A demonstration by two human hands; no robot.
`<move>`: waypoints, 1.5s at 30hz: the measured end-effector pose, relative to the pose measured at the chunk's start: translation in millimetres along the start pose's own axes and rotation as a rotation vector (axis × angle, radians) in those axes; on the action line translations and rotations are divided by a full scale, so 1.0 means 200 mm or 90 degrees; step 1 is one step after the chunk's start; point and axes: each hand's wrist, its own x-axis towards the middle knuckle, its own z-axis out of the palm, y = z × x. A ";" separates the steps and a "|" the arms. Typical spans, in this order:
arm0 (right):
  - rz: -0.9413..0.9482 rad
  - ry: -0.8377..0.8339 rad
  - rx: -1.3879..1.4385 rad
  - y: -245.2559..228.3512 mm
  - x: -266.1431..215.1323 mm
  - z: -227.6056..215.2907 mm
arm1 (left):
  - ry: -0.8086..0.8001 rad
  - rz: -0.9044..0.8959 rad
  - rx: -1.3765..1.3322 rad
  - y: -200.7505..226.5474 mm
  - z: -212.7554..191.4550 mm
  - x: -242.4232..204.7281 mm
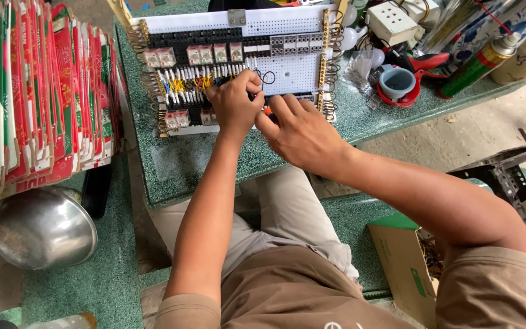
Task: The person sits at a workbench and uses a screwdriver to tighten screws on a white circuit board populated with relays and wires. They repeatedly insert wires into terminal blocks and secure them by hand and with the tool.
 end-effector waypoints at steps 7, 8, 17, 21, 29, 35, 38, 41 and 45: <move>-0.061 -0.022 0.010 -0.01 -0.03 0.05 | 0.017 0.003 -0.013 0.00 0.01 0.00; -0.062 -0.022 0.012 -0.01 -0.03 0.05 | 0.016 0.000 -0.013 0.01 0.01 -0.01; 0.009 -0.067 0.004 -0.05 -0.07 0.10 | 0.089 0.077 -0.033 0.03 -0.03 -0.03; 0.108 -0.032 0.202 -0.03 -0.05 0.07 | 0.103 0.038 -0.081 0.03 -0.03 -0.02; 0.361 0.252 0.380 0.18 -0.02 -0.02 | 0.112 -0.031 -0.047 0.03 0.01 -0.01; 0.338 0.157 0.618 0.29 -0.05 0.18 | 0.159 -0.049 0.009 0.05 0.04 -0.01; 0.268 0.001 0.545 0.30 -0.08 0.32 | 0.140 -0.062 -0.004 0.07 0.01 -0.01; 0.282 -0.115 0.453 0.30 -0.12 0.47 | 0.115 -0.066 -0.025 0.07 0.00 -0.01; 0.281 -0.106 0.420 0.28 -0.12 0.58 | 0.121 -0.048 -0.004 0.06 0.01 -0.01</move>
